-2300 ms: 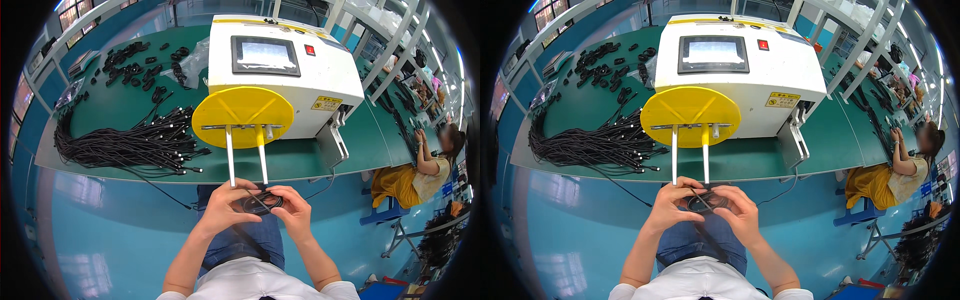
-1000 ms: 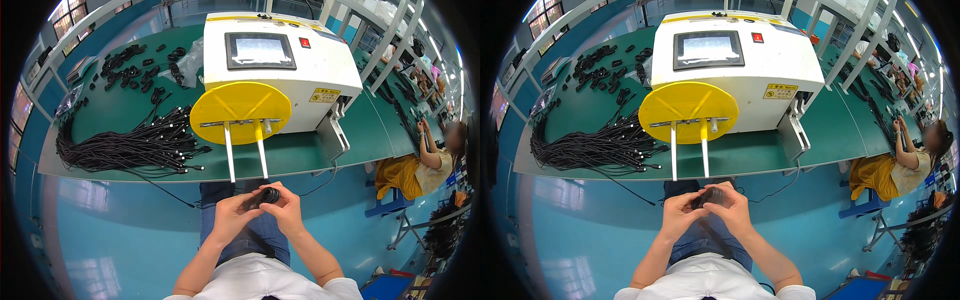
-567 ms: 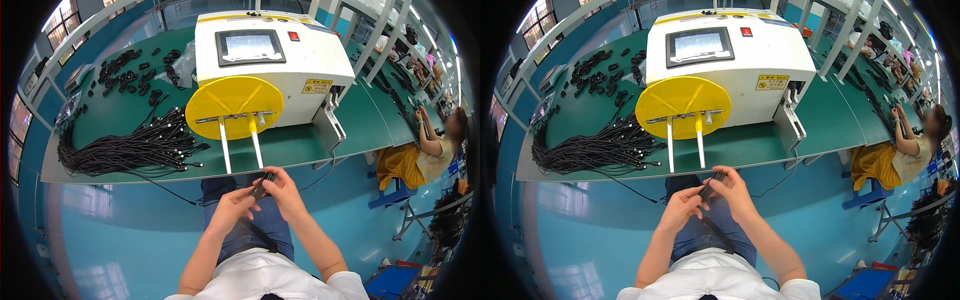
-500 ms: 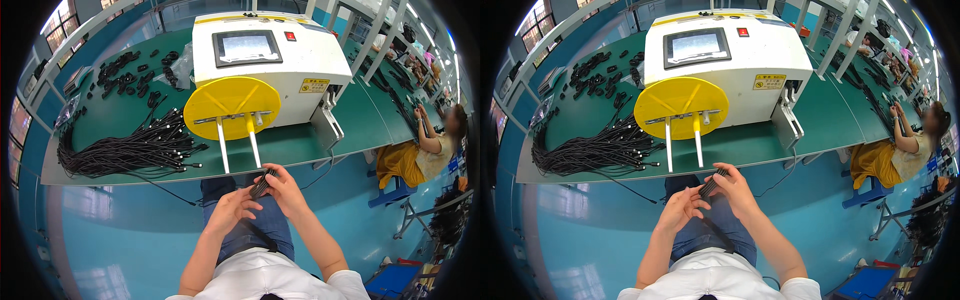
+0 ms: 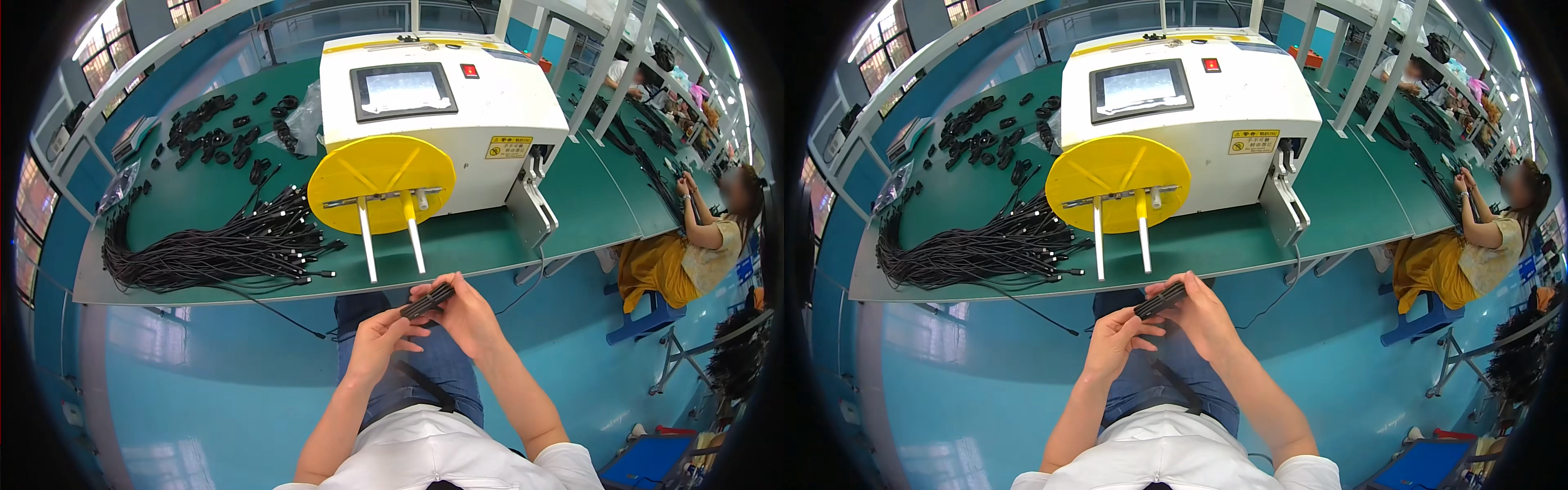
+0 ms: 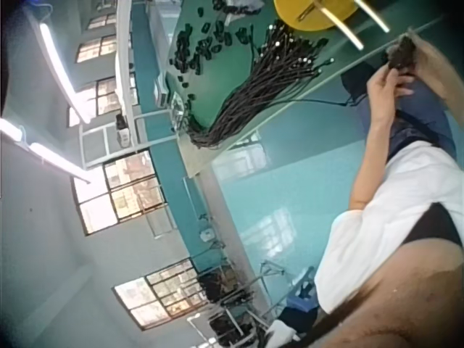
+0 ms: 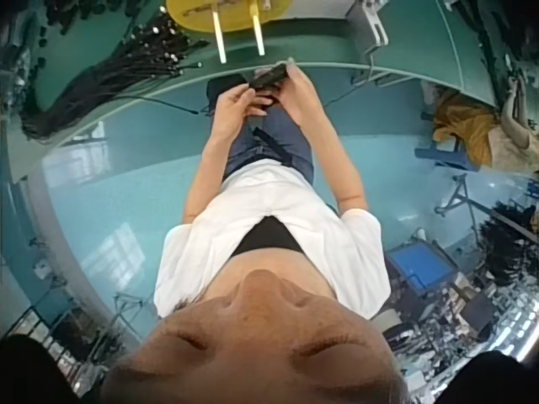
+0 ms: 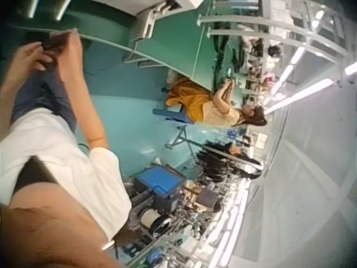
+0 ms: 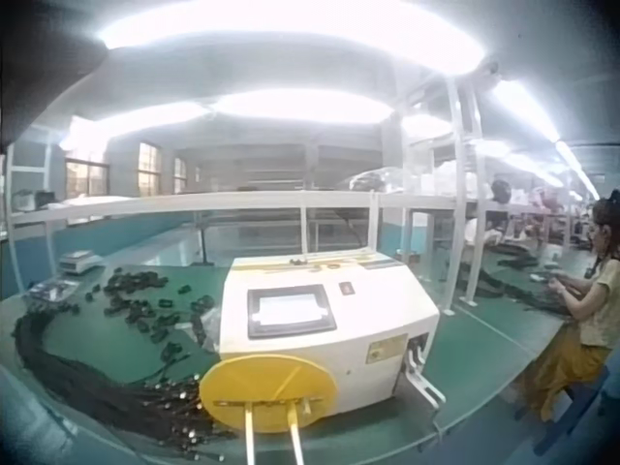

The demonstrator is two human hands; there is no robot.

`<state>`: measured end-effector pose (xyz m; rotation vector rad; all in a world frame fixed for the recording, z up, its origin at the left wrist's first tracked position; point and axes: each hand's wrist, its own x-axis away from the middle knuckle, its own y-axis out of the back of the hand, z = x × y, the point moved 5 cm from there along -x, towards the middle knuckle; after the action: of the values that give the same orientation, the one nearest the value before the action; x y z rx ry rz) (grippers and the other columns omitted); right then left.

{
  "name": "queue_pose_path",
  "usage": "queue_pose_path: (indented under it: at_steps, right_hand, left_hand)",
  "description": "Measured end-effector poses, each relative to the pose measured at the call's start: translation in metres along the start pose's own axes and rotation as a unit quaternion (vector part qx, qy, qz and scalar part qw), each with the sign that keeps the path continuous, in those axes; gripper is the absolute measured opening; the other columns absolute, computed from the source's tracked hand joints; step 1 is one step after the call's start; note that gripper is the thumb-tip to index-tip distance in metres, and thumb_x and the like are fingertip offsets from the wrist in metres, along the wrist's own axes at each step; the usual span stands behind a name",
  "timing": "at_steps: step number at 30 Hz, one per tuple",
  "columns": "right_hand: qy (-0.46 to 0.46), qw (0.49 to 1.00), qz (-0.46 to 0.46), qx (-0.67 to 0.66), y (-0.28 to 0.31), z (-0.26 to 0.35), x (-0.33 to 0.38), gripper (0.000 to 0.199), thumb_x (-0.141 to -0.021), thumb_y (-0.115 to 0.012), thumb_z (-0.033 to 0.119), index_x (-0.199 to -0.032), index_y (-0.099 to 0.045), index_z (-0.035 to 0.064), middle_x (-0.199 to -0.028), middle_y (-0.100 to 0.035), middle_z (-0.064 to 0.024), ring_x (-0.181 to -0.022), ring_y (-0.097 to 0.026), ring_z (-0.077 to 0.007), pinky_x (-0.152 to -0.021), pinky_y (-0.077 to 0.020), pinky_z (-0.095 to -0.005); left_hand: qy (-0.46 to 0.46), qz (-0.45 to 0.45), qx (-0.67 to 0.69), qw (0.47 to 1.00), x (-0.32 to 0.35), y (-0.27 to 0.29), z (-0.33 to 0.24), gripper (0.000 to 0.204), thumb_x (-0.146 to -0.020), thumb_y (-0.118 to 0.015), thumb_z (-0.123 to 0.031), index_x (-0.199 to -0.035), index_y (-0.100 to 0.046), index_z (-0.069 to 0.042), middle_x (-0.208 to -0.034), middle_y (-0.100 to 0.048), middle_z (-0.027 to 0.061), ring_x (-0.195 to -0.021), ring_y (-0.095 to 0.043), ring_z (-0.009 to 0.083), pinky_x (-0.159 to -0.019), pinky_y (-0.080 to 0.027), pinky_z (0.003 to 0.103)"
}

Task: Bundling and winding electrical cables using an automated winding machine.

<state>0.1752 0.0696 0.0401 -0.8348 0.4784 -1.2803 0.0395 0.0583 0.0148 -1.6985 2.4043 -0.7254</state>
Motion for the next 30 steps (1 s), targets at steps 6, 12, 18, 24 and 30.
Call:
queue_pose_path:
  at_steps: [6,12,18,24,30]
  right_hand:
    - [0.037,0.992,0.018,0.117,-0.016,0.009,0.007,0.026,-0.098,-0.039,0.024,-0.109,-0.048,0.0027,-0.111,-0.055,-0.0146,-0.106,-0.055,-0.0246,-0.092,-0.0432,-0.0380]
    - [0.043,0.990,0.020,0.131,-0.013,0.003,0.008,0.027,-0.098,-0.038,0.022,-0.111,-0.047,0.0013,-0.113,-0.054,-0.0146,-0.110,-0.054,-0.0257,-0.093,-0.0425,-0.0382]
    - [0.019,0.991,-0.032,0.129,0.009,-0.012,0.004,0.028,-0.097,-0.039,0.026,-0.112,-0.048,0.0034,-0.114,-0.055,-0.0161,-0.107,-0.056,-0.0269,-0.093,-0.0429,-0.0386]
    - [-0.062,0.986,-0.007,0.152,0.024,-0.037,-0.010,0.035,-0.097,-0.039,0.031,-0.117,-0.045,0.0027,-0.117,-0.054,-0.0182,-0.105,-0.056,-0.0276,-0.091,-0.0450,-0.0388]
    - [-0.039,0.971,-0.057,0.230,0.024,-0.030,-0.029,0.040,-0.097,-0.038,0.032,-0.123,-0.040,0.0013,-0.117,-0.053,-0.0187,-0.104,-0.056,-0.0270,-0.086,-0.0471,-0.0383]
  left_hand:
    - [-0.049,0.003,-0.031,0.998,0.006,-0.005,-0.012,0.029,-0.088,-0.049,-0.002,-0.116,-0.054,0.006,-0.100,-0.063,0.0162,-0.087,-0.065,0.0246,-0.069,-0.055,0.029]
    - [-0.054,-0.011,-0.050,0.997,0.008,-0.003,-0.015,0.028,-0.086,-0.050,0.000,-0.113,-0.056,0.006,-0.099,-0.063,0.0158,-0.089,-0.065,0.0250,-0.070,-0.056,0.030]
    - [-0.072,-0.047,-0.129,0.988,0.008,0.001,-0.008,0.026,-0.086,-0.052,-0.001,-0.111,-0.057,0.005,-0.102,-0.063,0.0150,-0.088,-0.065,0.0248,-0.068,-0.056,0.029]
    - [-0.079,-0.072,-0.335,0.936,0.020,0.031,-0.013,0.024,-0.088,-0.053,-0.005,-0.110,-0.057,0.004,-0.101,-0.063,0.0134,-0.086,-0.065,0.0234,-0.061,-0.056,0.028]
    - [0.034,-0.170,0.020,0.985,0.038,0.090,-0.006,0.025,-0.089,-0.054,-0.009,-0.110,-0.057,0.003,-0.097,-0.063,0.0108,-0.083,-0.066,0.0226,-0.054,-0.054,0.026]
